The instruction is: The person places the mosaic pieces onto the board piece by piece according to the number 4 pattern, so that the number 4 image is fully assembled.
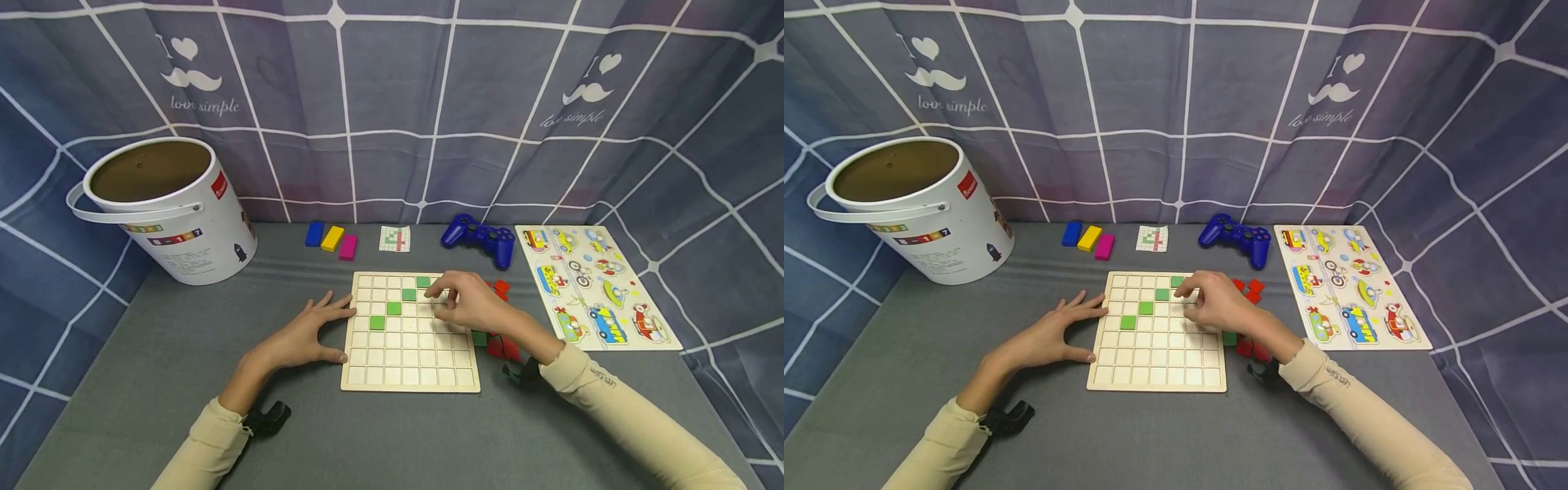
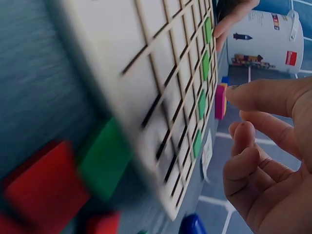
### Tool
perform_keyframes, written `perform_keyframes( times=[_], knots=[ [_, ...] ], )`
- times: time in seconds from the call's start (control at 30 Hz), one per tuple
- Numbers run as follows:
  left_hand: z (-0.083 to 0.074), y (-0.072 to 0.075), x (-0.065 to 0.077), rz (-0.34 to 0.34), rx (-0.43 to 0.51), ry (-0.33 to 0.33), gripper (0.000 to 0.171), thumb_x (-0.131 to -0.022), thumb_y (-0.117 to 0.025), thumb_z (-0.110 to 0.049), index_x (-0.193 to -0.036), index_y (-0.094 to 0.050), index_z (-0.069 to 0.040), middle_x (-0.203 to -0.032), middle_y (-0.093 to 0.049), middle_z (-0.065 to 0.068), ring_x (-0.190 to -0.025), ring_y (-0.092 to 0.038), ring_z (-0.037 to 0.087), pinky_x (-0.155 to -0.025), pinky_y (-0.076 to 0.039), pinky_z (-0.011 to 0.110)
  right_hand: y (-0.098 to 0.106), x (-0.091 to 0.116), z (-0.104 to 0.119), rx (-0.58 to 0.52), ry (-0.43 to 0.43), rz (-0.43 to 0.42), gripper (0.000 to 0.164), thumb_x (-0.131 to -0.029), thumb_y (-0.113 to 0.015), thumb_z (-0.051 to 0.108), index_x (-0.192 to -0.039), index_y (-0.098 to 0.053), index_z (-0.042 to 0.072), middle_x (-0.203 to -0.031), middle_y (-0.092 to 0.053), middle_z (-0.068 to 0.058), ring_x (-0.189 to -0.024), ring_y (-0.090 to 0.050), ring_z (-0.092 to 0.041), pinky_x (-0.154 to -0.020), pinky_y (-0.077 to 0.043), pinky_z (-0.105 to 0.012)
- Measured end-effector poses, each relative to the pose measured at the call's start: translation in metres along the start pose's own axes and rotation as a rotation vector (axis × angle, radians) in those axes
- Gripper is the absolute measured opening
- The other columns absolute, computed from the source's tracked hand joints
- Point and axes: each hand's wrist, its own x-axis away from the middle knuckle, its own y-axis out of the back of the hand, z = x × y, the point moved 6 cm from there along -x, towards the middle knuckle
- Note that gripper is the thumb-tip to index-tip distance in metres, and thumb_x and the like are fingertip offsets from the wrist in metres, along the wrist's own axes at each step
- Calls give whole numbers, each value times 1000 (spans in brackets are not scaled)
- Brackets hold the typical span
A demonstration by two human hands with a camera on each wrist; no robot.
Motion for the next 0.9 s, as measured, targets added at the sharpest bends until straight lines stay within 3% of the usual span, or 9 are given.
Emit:
perform_keyframes(
  times=[0.3, 0.4, 0.6, 0.9],
  knots=[
    [0, 1, 1, -3, -1, 1, 89, -73, -90, -29, -150, -48, -12, -164, -24, 3, -150, -5, 41, -114, 2, 68, 14, 43, -16, 16, -29, 4, 35, -75, -83, 1, -107, -74, 9, -78, -64, 1, -60, -52, -6, -64, -46, -29],
    [0, 1, 0, -1, -1, -9, 89, -74, -90, -29, -150, -48, -12, -164, -24, 4, -150, -5, 42, -113, 1, 69, 14, 56, -21, 30, -48, 4, 36, -74, -85, 4, -108, -74, 10, -79, -65, 6, -58, -51, -4, -64, -45, -29],
    [1, 1, 1, 2, -3, -7, 88, -74, -90, -28, -150, -48, -11, -164, -24, 5, -150, -5, 41, -113, 2, 68, 12, 75, -29, 39, -78, 0, 38, -74, -86, 7, -109, -74, 12, -66, -58, 9, -57, -51, -3, -59, -45, -26],
    [2, 0, -1, 4, -8, -3, 88, -74, -90, -29, -150, -49, -12, -164, -24, 3, -150, -5, 40, -114, 2, 68, 4, 84, -33, 101, -111, -2, 33, -74, -85, 6, -105, -75, 14, -79, -62, 8, -60, -46, -4, -56, -41, -25]
  ],
)
